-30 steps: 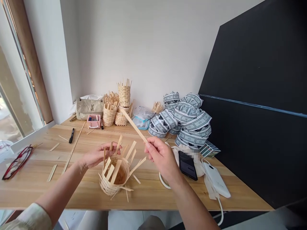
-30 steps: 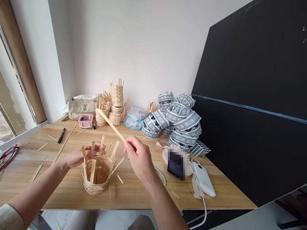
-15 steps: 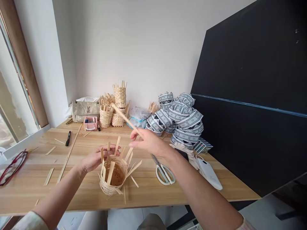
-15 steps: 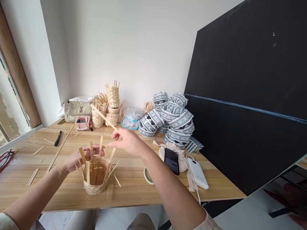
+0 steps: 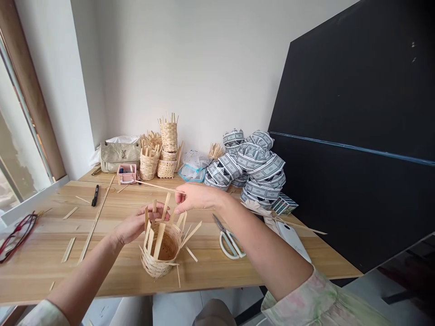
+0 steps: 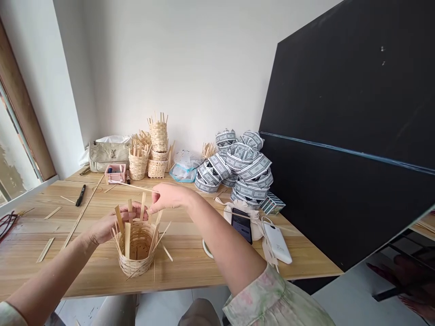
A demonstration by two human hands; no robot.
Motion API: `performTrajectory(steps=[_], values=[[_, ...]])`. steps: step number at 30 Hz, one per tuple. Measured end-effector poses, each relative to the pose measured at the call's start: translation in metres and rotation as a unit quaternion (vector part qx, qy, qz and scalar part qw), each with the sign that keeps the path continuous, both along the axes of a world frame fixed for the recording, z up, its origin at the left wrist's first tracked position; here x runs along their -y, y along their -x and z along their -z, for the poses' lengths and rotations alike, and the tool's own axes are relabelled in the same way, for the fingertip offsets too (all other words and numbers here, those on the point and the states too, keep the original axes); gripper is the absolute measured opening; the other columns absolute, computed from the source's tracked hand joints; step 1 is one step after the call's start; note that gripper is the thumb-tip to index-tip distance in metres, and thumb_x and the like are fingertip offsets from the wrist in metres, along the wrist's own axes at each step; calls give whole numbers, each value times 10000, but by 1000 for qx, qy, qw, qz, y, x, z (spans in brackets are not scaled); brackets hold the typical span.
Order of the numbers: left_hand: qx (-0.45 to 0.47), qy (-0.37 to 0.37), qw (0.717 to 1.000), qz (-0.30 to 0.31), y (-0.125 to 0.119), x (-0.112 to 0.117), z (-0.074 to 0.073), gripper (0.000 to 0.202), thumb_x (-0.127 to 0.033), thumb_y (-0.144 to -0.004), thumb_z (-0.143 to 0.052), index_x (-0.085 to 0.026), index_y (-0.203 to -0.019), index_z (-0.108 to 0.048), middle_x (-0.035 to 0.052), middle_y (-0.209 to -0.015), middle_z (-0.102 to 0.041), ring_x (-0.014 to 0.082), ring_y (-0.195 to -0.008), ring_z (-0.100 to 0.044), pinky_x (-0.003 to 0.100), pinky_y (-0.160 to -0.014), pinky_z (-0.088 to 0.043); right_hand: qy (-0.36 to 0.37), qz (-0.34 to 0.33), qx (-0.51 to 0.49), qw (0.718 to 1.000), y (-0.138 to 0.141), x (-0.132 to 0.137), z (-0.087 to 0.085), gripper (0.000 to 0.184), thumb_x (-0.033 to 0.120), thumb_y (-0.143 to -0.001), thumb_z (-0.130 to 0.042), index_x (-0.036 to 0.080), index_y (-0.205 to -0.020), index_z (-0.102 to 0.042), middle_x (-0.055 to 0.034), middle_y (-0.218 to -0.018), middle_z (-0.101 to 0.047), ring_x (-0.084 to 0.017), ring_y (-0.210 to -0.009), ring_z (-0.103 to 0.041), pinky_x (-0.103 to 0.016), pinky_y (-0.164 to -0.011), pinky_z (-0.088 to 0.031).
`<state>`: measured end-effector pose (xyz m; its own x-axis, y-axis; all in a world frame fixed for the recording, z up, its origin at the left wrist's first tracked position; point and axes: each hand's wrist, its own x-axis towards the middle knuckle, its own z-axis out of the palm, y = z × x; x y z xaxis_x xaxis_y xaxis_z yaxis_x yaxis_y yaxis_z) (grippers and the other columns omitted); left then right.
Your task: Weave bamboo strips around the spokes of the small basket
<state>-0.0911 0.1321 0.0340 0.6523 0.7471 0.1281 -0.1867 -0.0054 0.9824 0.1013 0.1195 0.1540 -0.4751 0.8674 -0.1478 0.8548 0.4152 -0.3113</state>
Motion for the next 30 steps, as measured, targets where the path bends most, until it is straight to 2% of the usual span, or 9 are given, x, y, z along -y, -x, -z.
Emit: performTrajectory(steps=[4, 7, 12, 16, 19, 22, 24, 26, 30], values=[[0, 0, 1000, 10, 2, -1, 3, 342, -420, -716, -634, -159, -937, -625, 89, -913, -622, 246, -908, -548, 322, -765, -417, -28, 25, 3, 999, 5, -2, 6, 97, 272, -662, -606, 175, -671, -609, 56, -578, -528, -87, -555, -433, -197, -480, -272], [-5, -14, 999, 40, 5, -3, 5, 306, -398, -713, -636, -168, -915, -650, 91, -978, -617, 272, -982, -532, 343, -814, -414, -32, 57, -4, 998, 6, -5, 8, 107, 215, -667, -567, 159, -588, -615, 46, -509, -516, -86, -520, -410, -206, -465, -257], [-36, -45, 993, 103, 10, -10, 3, 387, -409, -702, -616, -195, -1020, -666, 86, -1295, -494, 330, -1205, -394, 381, -944, -352, 30, 67, -30, 997, 8, -11, 9, 145, 174, -686, -541, 154, -552, -594, 28, -533, -602, -68, -456, -378, -191, -421, -270], [-91, -14, 985, 146, 9, -12, 1, 457, -411, -702, -620, -202, -1108, -630, 92, -1270, -539, 338, -1152, -464, 409, -942, -357, 75, 63, -60, 993, 8, -16, 14, 135, 159, -725, -533, 150, -596, -573, 9, -589, -641, -64, -494, -432, -161, -443, -318], [-88, 7, 984, 156, 8, -13, 4, 494, -407, -710, -617, -188, -1153, -602, 105, -1211, -591, 334, -1121, -500, 425, -941, -363, 99, 61, -89, 989, 1, -15, 17, 159, 257, -807, -508, 151, -710, -573, -9, -668, -658, -64, -526, -449, -153, -461, -335], [-51, 1, 987, 152, 8, -13, 9, 502, -419, -731, -592, -166, -1165, -592, 116, -1247, -567, 325, -1158, -476, 431, -980, -332, 112, 97, -167, 975, -11, -9, 18, 379, 498, -880, -368, 177, -930, -564, -37, -831, -648, -68, -539, -428, -161, -461, -326], [-34, -2, 988, 152, 9, -12, 11, 511, -438, -739, -578, -164, -1171, -587, 122, -1252, -563, 321, -1168, -471, 439, -994, -319, 101, 134, -215, 962, -18, -3, 19, 456, 542, -899, -261, 205, -1011, -546, -33, -863, -610, -71, -548, -419, -163, -467, -316], [-34, -3, 989, 146, 10, -10, 12, 511, -459, -736, -576, -178, -1163, -595, 121, -1250, -566, 325, -1162, -478, 448, -990, -321, 78, 146, -234, 958, -23, 3, 22, 407, 461, -924, -257, 199, -983, -561, -14, -797, -564, -69, -541, -403, -161, -470, -306], [-42, -8, 991, 129, 10, -6, 9, 537, -516, -704, -585, -202, -1138, -618, 115, -1262, -555, 343, -1172, -465, 461, -989, -318, 42, 112, -273, 955, -25, 14, 35, 271, 291, -905, -340, 159, -969, -568, 23, -668, -491, -68, -505, -383, -170, -469, -312]])
